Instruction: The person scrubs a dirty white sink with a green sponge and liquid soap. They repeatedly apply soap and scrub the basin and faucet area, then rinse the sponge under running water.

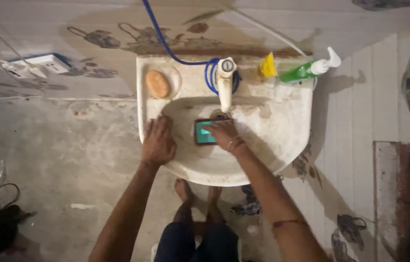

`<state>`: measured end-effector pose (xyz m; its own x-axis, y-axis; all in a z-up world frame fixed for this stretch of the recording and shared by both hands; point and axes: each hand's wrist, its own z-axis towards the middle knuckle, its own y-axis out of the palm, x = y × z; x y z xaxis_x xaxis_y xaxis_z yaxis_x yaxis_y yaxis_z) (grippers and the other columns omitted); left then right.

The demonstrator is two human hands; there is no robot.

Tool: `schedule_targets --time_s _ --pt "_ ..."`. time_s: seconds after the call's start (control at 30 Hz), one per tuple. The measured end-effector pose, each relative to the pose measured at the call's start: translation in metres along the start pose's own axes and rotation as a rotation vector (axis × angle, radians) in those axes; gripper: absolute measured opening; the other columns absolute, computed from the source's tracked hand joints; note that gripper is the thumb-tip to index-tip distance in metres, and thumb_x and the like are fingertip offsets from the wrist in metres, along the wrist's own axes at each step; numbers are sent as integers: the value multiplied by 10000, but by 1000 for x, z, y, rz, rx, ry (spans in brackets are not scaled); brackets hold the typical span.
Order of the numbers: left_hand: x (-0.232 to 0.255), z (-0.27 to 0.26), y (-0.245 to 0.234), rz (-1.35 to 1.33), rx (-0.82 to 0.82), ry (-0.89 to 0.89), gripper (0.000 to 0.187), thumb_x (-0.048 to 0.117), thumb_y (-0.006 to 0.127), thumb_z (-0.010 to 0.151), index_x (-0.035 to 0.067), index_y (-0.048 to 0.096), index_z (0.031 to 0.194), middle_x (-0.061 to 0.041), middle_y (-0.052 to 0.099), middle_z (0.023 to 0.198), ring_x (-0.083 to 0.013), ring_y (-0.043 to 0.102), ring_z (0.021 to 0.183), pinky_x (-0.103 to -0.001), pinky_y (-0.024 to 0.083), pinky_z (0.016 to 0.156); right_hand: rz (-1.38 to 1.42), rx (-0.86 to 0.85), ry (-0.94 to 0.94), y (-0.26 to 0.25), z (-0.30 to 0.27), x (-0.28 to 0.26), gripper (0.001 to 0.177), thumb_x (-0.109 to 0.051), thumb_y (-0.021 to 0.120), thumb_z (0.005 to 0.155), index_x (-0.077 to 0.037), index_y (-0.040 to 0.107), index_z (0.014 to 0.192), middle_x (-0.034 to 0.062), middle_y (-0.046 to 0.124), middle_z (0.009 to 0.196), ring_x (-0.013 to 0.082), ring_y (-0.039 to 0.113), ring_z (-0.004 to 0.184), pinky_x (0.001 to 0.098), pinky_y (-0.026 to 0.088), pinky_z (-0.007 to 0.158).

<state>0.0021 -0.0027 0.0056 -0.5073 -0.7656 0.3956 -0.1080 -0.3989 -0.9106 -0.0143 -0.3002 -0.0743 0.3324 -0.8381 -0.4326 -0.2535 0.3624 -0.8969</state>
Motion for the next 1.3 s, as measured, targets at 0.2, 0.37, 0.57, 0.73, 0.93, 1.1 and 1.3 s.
schedule_targets --time_s 0.2,0.37,0.57,0.73,0.93,1.1,1.3 --pt "8 2 -5 99 107 -198 850 301 615 797 -21 405 1555 -232 372 1623 -410 268 1528 -610 160 1231 -298 -72 16 -68 -54 62 334 -203 576 900 -275 715 1195 36 717 1060 277 651 1048 504 452 904" --pt "13 1 -4 82 182 -255 845 270 588 812 7 378 1587 -183 369 1662 -390 267 1576 -615 182 1268 -367 -11 51 -78 -66 59 306 -150 539 929 -234 719 1161 32 701 980 259 652 1004 469 480 886" --pt "11 1 -5 80 193 -264 849 274 561 804 27 378 1596 -177 370 1665 -370 299 1563 -612 211 1250 -1 245 133 -27 -36 51 366 -131 671 879 -140 692 1244 119 720 1099 363 641 1052 489 505 889" --pt "10 -2 -6 13 198 -265 889 238 518 740 40 376 1595 -158 372 1666 -363 298 1567 -601 214 1257 270 374 102 19 -5 35 393 -65 676 915 -121 648 1303 161 706 1224 371 649 1151 444 525 979" --pt "7 1 -8 -44 219 -234 925 232 510 698 19 380 1589 -176 363 1653 -377 288 1561 -614 193 1262 454 423 110 43 51 -45 405 -125 677 954 -94 607 1352 199 699 1197 400 670 1067 466 533 896" --pt "3 -7 -10 -251 427 -161 687 286 487 945 8 401 1567 -215 396 1617 -408 347 1537 -552 260 1284 1069 189 670 24 65 -99 434 -233 550 1026 -121 510 1443 244 691 1075 469 657 880 500 545 791" --pt "-10 -8 -8 -402 534 -340 555 171 465 1025 -27 426 1542 -277 431 1579 -459 398 1478 -509 304 1252 665 98 239 31 31 -99 384 -205 580 997 -66 584 1355 258 693 1213 466 653 1128 498 524 943"
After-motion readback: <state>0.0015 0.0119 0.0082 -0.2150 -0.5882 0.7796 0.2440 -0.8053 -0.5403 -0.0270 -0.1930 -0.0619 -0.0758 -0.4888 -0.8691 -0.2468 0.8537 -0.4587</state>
